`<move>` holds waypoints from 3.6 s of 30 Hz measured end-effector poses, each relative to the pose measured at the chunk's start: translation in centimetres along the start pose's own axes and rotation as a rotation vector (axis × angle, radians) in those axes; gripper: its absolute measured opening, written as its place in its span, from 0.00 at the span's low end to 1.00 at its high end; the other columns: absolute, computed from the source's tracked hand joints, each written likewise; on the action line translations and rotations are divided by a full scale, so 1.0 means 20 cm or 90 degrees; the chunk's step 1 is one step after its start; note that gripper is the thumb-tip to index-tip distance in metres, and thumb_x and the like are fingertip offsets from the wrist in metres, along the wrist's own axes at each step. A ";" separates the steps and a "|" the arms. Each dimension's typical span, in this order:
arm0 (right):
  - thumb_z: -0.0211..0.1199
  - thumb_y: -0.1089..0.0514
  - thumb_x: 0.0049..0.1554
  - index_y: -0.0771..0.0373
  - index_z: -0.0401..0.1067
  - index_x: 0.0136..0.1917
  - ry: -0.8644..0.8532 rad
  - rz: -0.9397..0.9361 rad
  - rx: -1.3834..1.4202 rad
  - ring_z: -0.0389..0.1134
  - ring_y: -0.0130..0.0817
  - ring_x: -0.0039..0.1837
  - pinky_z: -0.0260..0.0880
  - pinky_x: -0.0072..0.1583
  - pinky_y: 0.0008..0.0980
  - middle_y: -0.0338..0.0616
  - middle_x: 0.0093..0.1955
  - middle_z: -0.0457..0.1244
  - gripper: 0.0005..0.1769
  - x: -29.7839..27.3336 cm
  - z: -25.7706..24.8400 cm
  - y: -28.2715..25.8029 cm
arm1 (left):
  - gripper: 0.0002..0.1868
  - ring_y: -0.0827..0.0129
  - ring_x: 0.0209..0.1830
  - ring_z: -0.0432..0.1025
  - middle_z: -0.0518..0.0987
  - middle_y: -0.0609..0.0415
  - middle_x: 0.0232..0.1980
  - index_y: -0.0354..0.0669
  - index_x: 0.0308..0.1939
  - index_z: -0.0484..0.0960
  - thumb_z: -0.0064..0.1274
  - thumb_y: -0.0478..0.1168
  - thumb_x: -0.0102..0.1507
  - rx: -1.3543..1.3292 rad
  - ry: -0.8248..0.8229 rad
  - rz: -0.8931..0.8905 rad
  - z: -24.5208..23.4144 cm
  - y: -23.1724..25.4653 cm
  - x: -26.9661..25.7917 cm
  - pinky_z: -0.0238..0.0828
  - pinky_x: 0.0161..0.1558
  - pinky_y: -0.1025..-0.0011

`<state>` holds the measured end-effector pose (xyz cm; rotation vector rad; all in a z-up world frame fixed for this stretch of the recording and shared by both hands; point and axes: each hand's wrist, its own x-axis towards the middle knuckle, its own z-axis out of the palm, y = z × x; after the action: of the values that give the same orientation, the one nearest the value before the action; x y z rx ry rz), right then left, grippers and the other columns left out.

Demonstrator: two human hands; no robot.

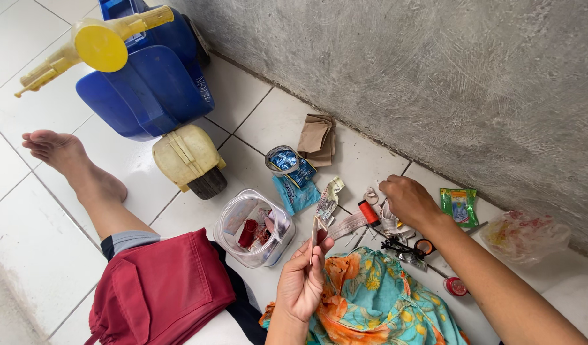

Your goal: The person sits on a tiled floor and organizes sewing supplies by picking up spools of thread, needles, and small packets, then placing them into a clear plastic container. The person also handles a pair of scissors and a small plastic bag containing a yellow item.

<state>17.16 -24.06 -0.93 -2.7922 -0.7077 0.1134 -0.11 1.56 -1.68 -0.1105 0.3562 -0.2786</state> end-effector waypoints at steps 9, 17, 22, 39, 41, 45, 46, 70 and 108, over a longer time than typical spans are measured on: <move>0.63 0.70 0.50 0.68 0.79 0.45 0.063 -0.016 0.054 0.72 0.49 0.47 0.72 0.52 0.43 0.54 0.42 0.68 0.08 -0.03 -0.07 -0.04 | 0.18 0.64 0.42 0.82 0.85 0.43 0.46 0.29 0.59 0.78 0.50 0.35 0.66 0.446 0.197 0.112 0.16 -0.09 0.01 0.83 0.43 0.69; 0.65 0.69 0.55 0.69 0.76 0.53 0.089 0.138 0.797 0.71 0.21 0.45 0.72 0.46 0.23 0.38 0.43 0.69 0.11 -0.14 -0.23 -0.55 | 0.18 0.69 0.44 0.80 0.86 0.48 0.46 0.30 0.58 0.79 0.50 0.36 0.66 0.581 0.238 0.181 0.17 -0.12 0.02 0.80 0.47 0.71; 0.65 0.68 0.56 0.68 0.76 0.52 0.141 0.119 0.741 0.70 0.20 0.45 0.73 0.48 0.23 0.37 0.43 0.70 0.09 -0.17 -0.19 -0.67 | 0.18 0.70 0.43 0.80 0.86 0.48 0.46 0.30 0.59 0.79 0.50 0.36 0.67 0.584 0.231 0.197 0.17 -0.11 -0.01 0.79 0.45 0.72; 0.65 0.66 0.52 0.67 0.77 0.47 0.252 0.094 0.487 0.76 0.30 0.42 0.75 0.46 0.30 0.44 0.40 0.73 0.08 -0.21 -0.19 -0.77 | 0.17 0.71 0.42 0.80 0.86 0.49 0.45 0.30 0.58 0.80 0.50 0.35 0.67 0.564 0.222 0.187 0.15 -0.10 -0.02 0.80 0.43 0.74; 0.64 0.67 0.52 0.67 0.76 0.46 0.267 0.020 0.416 0.75 0.36 0.43 0.74 0.46 0.34 0.47 0.41 0.72 0.07 -0.21 -0.20 -0.77 | 0.17 0.71 0.41 0.80 0.86 0.49 0.45 0.30 0.58 0.80 0.50 0.35 0.67 0.563 0.223 0.189 0.13 -0.10 -0.02 0.80 0.43 0.74; 0.62 0.69 0.50 0.67 0.75 0.42 0.281 -0.060 0.301 0.72 0.47 0.44 0.71 0.48 0.43 0.51 0.40 0.70 0.05 -0.20 -0.20 -0.78 | 0.17 0.72 0.40 0.79 0.85 0.49 0.44 0.29 0.58 0.80 0.50 0.34 0.67 0.559 0.225 0.196 0.10 -0.09 0.00 0.80 0.41 0.75; 0.62 0.69 0.50 0.67 0.75 0.41 0.277 -0.078 0.285 0.71 0.48 0.44 0.71 0.49 0.43 0.51 0.40 0.70 0.04 -0.20 -0.20 -0.78 | 0.17 0.73 0.39 0.79 0.85 0.49 0.43 0.29 0.58 0.80 0.50 0.34 0.67 0.557 0.222 0.198 0.10 -0.09 0.00 0.80 0.40 0.75; 0.71 0.60 0.48 0.62 0.78 0.45 0.017 0.437 0.110 0.74 0.47 0.50 0.72 0.53 0.43 0.49 0.43 0.72 0.10 -0.43 -0.01 0.20 | 0.18 0.67 0.44 0.81 0.87 0.45 0.46 0.28 0.58 0.79 0.49 0.35 0.66 0.561 0.303 0.188 0.14 -0.11 0.04 0.81 0.46 0.71; 0.68 0.66 0.54 0.69 0.77 0.42 0.109 0.191 0.803 0.69 0.21 0.41 0.71 0.46 0.24 0.41 0.38 0.71 0.03 -0.27 -0.16 -0.66 | 0.17 0.70 0.42 0.80 0.86 0.47 0.44 0.29 0.57 0.79 0.49 0.35 0.67 0.576 0.229 0.188 0.16 -0.12 -0.02 0.80 0.44 0.74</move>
<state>6.84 -16.24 5.80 -1.6252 -0.0585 0.2586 0.10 -0.53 1.84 0.8856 0.5661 -0.1450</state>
